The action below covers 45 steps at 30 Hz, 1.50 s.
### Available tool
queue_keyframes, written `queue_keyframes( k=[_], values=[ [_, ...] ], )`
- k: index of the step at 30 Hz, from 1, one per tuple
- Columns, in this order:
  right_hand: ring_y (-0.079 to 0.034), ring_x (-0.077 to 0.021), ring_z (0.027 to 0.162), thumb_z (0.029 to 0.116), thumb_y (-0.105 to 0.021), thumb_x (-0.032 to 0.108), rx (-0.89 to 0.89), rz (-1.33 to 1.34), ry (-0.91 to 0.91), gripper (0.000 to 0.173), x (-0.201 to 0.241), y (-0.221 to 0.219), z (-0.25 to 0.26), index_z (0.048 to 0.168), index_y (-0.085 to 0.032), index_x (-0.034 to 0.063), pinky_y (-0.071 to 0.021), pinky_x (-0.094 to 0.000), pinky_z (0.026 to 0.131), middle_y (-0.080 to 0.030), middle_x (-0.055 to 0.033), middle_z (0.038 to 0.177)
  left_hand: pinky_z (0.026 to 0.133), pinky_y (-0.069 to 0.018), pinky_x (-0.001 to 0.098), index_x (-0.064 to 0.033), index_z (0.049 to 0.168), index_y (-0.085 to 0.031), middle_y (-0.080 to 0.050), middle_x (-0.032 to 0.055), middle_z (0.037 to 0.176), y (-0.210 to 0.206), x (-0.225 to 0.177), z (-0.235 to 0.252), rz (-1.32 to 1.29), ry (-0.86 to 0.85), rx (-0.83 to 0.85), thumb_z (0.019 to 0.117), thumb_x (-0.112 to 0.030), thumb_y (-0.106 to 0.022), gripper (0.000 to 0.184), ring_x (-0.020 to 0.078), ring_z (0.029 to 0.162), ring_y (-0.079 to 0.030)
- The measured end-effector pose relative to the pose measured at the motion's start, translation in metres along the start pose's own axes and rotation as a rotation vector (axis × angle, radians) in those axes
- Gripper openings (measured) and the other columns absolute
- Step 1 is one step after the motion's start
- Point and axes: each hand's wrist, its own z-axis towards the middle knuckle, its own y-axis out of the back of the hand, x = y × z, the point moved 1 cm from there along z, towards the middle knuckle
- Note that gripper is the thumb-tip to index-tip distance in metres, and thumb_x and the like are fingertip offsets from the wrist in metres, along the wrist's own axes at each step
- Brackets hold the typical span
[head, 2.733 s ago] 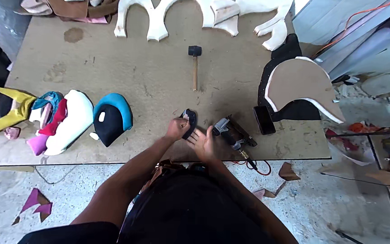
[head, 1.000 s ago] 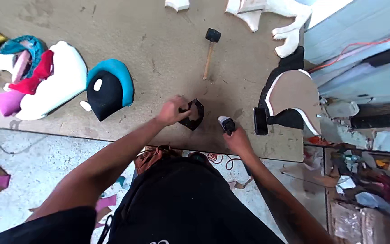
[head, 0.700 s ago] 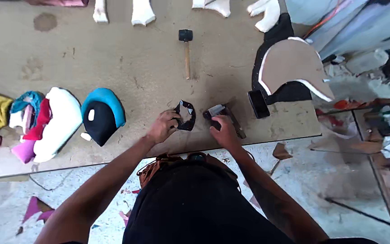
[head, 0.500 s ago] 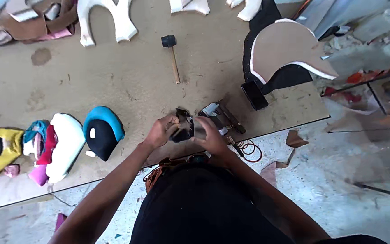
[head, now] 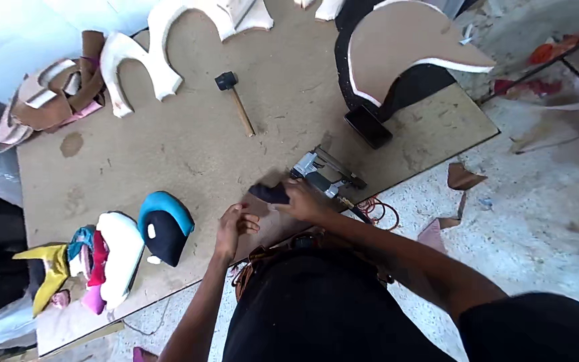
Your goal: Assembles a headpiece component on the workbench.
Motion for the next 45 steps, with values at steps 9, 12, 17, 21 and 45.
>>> queue_keyframes(
  k=[9, 12, 17, 21, 45],
  values=[
    [-0.073, -0.0078, 0.094, 0.0821, -0.087, 0.034, 0.433, 0.644, 0.032, 0.044, 0.077, 0.082, -0.030, 0.116, -0.072, 0.0100, -0.0634, -0.0318, 0.087, -0.077, 0.0019, 0.102, 0.072, -0.0590, 0.0355, -0.0056, 0.101, -0.070, -0.069, 0.0087, 0.089, -0.033, -0.091, -0.028, 0.055, -0.277, 0.321, 0.1064, -0.034, -0.056, 0.032, 0.0178, 0.079, -0.067],
    [-0.072, -0.0152, 0.102, 0.0878, -0.082, 0.034, 0.233, 0.804, -0.018, 0.051, 0.078, 0.075, -0.045, 0.130, -0.067, 0.0098, -0.0630, -0.0371, 0.091, -0.075, -0.0036, 0.114, 0.071, -0.0581, 0.0351, -0.0058, 0.103, -0.064, -0.066, 0.0108, 0.088, -0.042, -0.095, -0.032, -0.174, -0.145, 0.222, 0.1089, -0.030, -0.051, 0.028, 0.0175, 0.077, -0.065],
    [-0.071, -0.0241, 0.102, 0.0911, -0.078, 0.036, -0.119, 1.010, -0.223, 0.051, 0.098, 0.060, -0.055, 0.132, -0.064, 0.0087, -0.0630, -0.0455, 0.087, -0.072, -0.0125, 0.117, 0.075, -0.0575, 0.0389, -0.0116, 0.109, -0.065, -0.068, 0.0073, 0.097, -0.055, -0.106, -0.039, -0.370, 0.043, 0.060, 0.1032, -0.032, -0.048, 0.027, 0.0173, 0.088, -0.066],
    [-0.072, -0.0240, 0.098, 0.0902, -0.079, 0.036, -0.194, 0.931, -0.241, 0.050, 0.111, 0.070, -0.055, 0.130, -0.065, 0.0111, -0.0638, -0.0444, 0.083, -0.072, -0.0118, 0.114, 0.087, -0.0596, 0.0447, -0.0110, 0.111, -0.072, -0.074, 0.0077, 0.104, -0.042, -0.110, -0.046, -0.151, 0.011, 0.118, 0.1052, -0.056, -0.043, 0.054, 0.0204, 0.099, -0.070],
    [-0.068, -0.0144, 0.086, 0.0963, -0.065, 0.055, -0.432, 0.799, -0.332, 0.039, 0.136, 0.045, -0.077, 0.109, -0.071, 0.0184, -0.0596, -0.0372, 0.073, -0.070, -0.0008, 0.097, 0.045, -0.0345, 0.0220, -0.0164, 0.058, -0.046, -0.045, -0.0028, 0.054, -0.060, -0.083, -0.037, -0.261, -0.435, -0.059, 0.0957, -0.014, -0.055, 0.039, 0.0062, 0.046, -0.040]
  ],
)
